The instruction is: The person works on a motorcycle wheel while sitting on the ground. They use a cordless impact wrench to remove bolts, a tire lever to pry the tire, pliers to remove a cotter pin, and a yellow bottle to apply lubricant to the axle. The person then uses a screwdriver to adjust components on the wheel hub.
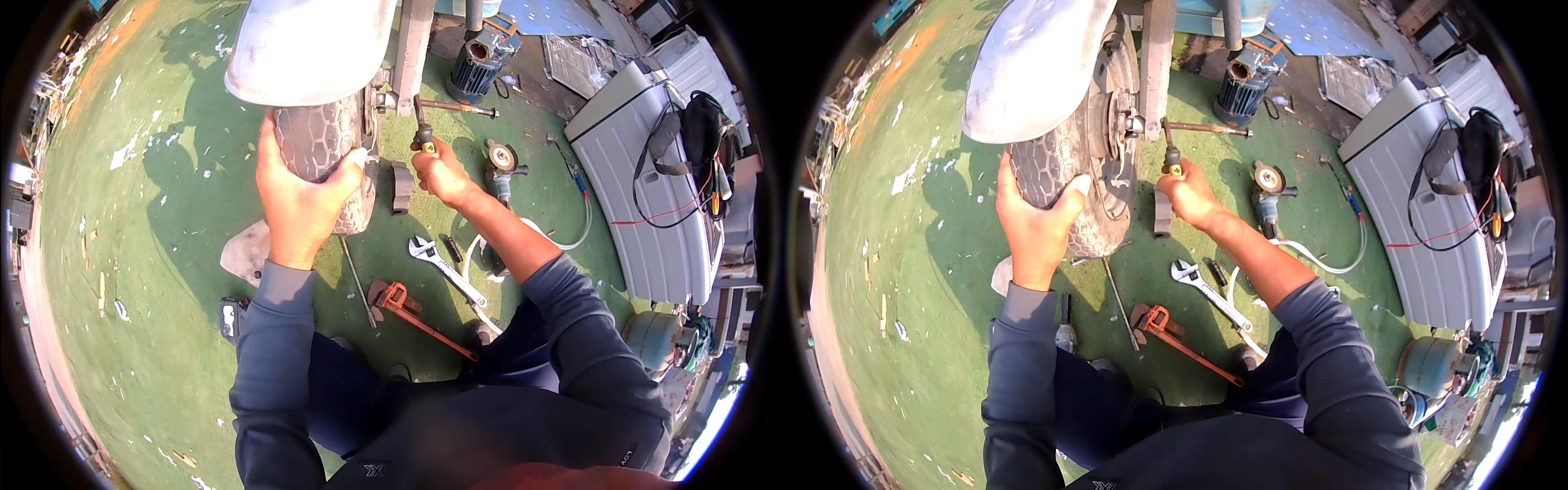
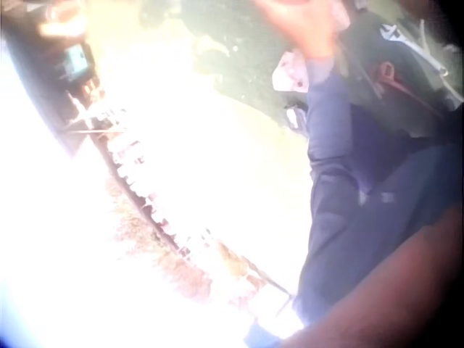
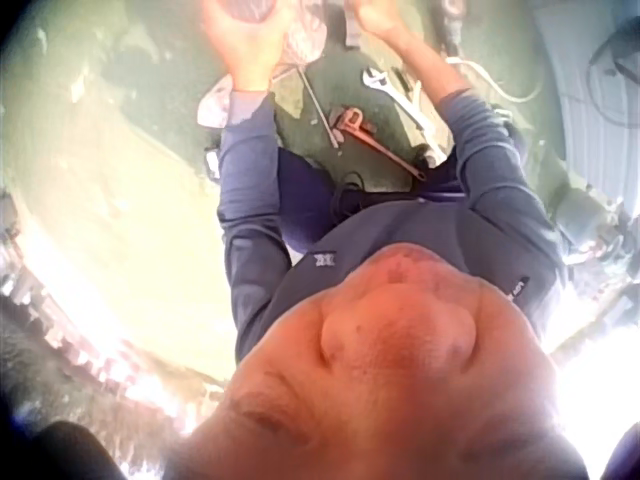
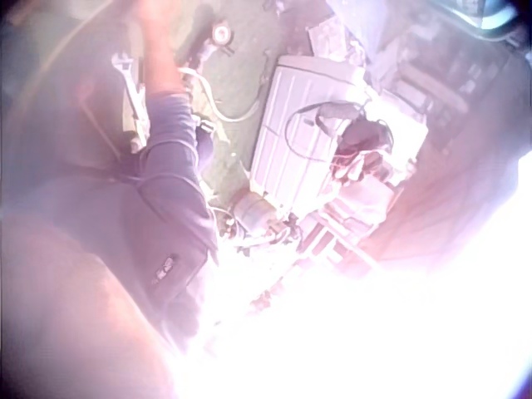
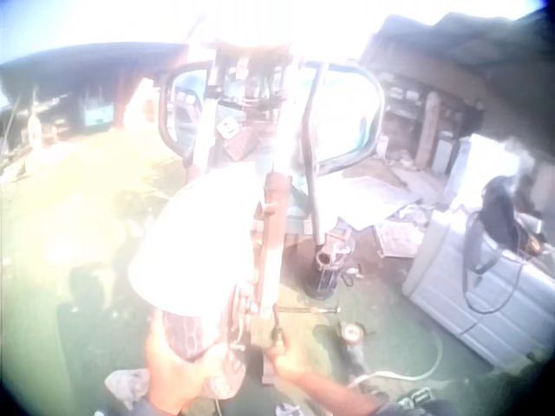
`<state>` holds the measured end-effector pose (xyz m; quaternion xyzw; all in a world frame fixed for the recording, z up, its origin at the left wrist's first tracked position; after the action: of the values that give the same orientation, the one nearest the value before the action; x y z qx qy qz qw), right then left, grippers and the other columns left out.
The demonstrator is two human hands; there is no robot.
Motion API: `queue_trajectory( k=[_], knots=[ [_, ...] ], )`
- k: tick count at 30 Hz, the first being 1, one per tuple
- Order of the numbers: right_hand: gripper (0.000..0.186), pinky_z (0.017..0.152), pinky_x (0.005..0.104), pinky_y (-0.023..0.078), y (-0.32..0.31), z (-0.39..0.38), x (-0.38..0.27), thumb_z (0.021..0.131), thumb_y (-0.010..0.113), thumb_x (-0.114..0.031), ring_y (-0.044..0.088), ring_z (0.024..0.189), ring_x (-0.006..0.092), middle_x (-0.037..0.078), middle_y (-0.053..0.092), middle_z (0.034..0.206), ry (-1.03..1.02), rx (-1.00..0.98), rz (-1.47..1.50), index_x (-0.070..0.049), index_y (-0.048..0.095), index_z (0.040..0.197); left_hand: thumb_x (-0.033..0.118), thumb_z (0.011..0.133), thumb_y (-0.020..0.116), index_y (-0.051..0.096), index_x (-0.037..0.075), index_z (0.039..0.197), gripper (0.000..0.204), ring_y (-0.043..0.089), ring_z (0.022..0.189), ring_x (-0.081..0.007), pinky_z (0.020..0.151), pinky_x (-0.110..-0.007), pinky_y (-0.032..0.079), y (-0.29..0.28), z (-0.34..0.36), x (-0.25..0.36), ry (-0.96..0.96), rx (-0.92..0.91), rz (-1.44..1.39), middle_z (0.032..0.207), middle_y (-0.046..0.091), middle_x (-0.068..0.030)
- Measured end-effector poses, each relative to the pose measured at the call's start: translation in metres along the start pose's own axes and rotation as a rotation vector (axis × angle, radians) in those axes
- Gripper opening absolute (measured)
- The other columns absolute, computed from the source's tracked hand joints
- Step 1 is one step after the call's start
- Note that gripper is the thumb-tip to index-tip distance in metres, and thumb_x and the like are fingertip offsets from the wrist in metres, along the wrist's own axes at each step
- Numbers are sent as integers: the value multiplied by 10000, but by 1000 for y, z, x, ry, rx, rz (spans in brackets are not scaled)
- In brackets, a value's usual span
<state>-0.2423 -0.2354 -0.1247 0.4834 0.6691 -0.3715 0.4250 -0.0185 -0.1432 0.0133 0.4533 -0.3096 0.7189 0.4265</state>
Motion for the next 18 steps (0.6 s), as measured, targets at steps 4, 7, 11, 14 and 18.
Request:
queue_trajectory(
  k=[4, 7, 11, 14, 18],
  knots=[
    [260, 663, 326, 438, 0, 32, 29, 811, 574, -97, 500, 734, 155, 46, 524, 810, -422, 229, -135, -24, 556, 1060, 73, 725, 841, 457, -119, 1399, 799, 629, 1091, -186, 994, -331, 493, 9, 5, -4, 39, -6, -38, 1244, 646, -140],
    [173, 593, 329, 400, 0, 14, 11, 802, 596, -138, 451, 651, 139, 32, 507, 787, -1, 48, 37, -68, 547, 952, 71, 729, 837, 470, -117, 1390, 778, 631, 1092, -190, 992, -329, 494, 2, 5, -10, 88, 32, -11, 1240, 649, -139],
    [157, 498, 310, 348, 14, -29, -50, 786, 608, -199, 392, 556, 113, 4, 446, 713, 546, -112, 221, -140, 465, 763, 76, 701, 856, 408, -104, 1453, 893, 628, 1151, -216, 1037, -369, 488, -28, 5, -2, -90, -65, -130, 1285, 630, -167],
    [126, 497, 303, 347, 1, -19, -25, 793, 600, -168, 395, 555, 107, 0, 455, 726, 317, -104, 175, -134, 479, 792, 70, 702, 853, 411, -85, 1462, 892, 630, 1149, -203, 1031, -359, 495, -18, 6, -1, -20, -70, -65, 1287, 632, -155],
    [334, 503, 310, 370, -13, 23, 16, 804, 584, -122, 445, 597, 115, -2, 480, 763, -184, 46, -30, -49, 578, 1130, 89, 710, 856, 461, -95, 1422, 834, 620, 1137, -180, 1019, -336, 483, 2, 8, -1, 42, -43, -187, 1266, 645, -127]
  ],
)
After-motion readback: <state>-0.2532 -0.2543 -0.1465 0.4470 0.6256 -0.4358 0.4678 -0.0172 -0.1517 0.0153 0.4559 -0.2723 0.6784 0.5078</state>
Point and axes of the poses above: each hand's wrist, its own z-axis towards the middle knuckle, its own y-axis out of the palm, x = y × z, the point moved 5 cm from there along z, towards the middle knuckle
